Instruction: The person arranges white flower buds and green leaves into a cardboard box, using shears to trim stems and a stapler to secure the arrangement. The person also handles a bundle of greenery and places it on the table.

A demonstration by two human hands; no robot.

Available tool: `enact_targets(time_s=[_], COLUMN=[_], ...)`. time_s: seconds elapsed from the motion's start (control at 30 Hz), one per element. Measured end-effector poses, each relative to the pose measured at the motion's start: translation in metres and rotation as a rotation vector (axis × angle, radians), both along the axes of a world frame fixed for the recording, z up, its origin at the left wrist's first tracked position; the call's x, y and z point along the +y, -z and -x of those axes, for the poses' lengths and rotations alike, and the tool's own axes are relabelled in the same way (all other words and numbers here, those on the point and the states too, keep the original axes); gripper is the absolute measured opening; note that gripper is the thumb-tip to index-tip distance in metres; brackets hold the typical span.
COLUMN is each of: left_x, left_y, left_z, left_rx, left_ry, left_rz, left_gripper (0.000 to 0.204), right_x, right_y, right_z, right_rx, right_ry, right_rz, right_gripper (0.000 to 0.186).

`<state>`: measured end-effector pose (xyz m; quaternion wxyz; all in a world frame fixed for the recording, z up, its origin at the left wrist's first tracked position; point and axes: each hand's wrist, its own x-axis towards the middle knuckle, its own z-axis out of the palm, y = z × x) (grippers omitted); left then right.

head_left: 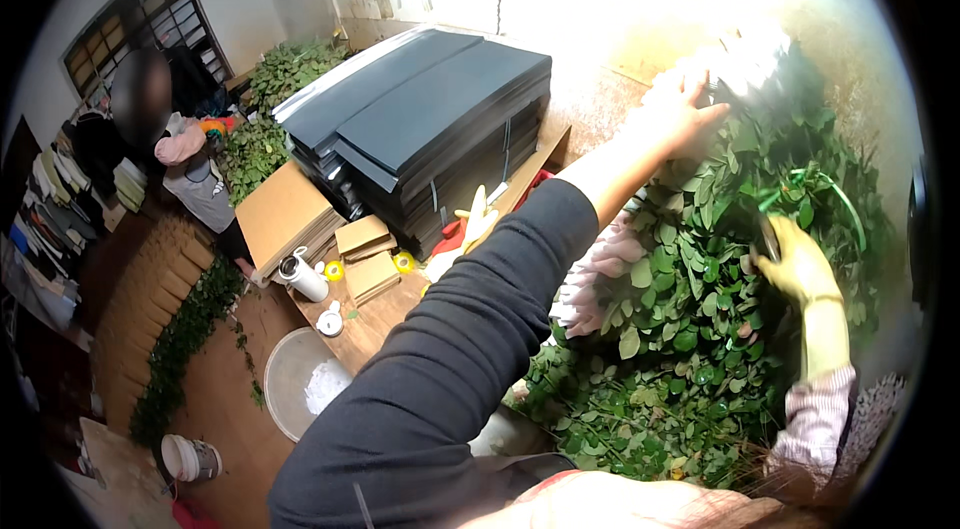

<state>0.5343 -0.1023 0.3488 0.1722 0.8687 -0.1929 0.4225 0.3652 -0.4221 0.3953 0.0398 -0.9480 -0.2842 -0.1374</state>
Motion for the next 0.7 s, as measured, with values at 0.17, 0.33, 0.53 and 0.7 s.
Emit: enact_targets(time_s=[0.17,0.33,0.53,0.7], left_x=[-0.012,0.014,-0.011,-0.003], left_y=[-0.03,-0.028,-0.028,-0.037], left_z=[0.051,0.059,0.064,0.079], left_rx=[0.009,-0.25,-0.026,0.038], left_ry=[0.088,-0.058,-0.161,-0.267], left_rz=[-0.168,-0.386,-0.438,-0.527], left_gripper=[0.091,0.081,0.103,0.107], right_x=[0.013,-0.029,-0.013,0.024], right_y=[0.002,0.01,0.014,0.018], right_z=[-0.008,0.051,0.02,0.048], right_rx=[0.197,0.183,0.059,0.343], right_ry=[0.131,0.185,0.085,0.293], right_rz=[-0.099,0.262,0.301,-0.1], right_gripper=[0.058,0.035,0.034,0.027])
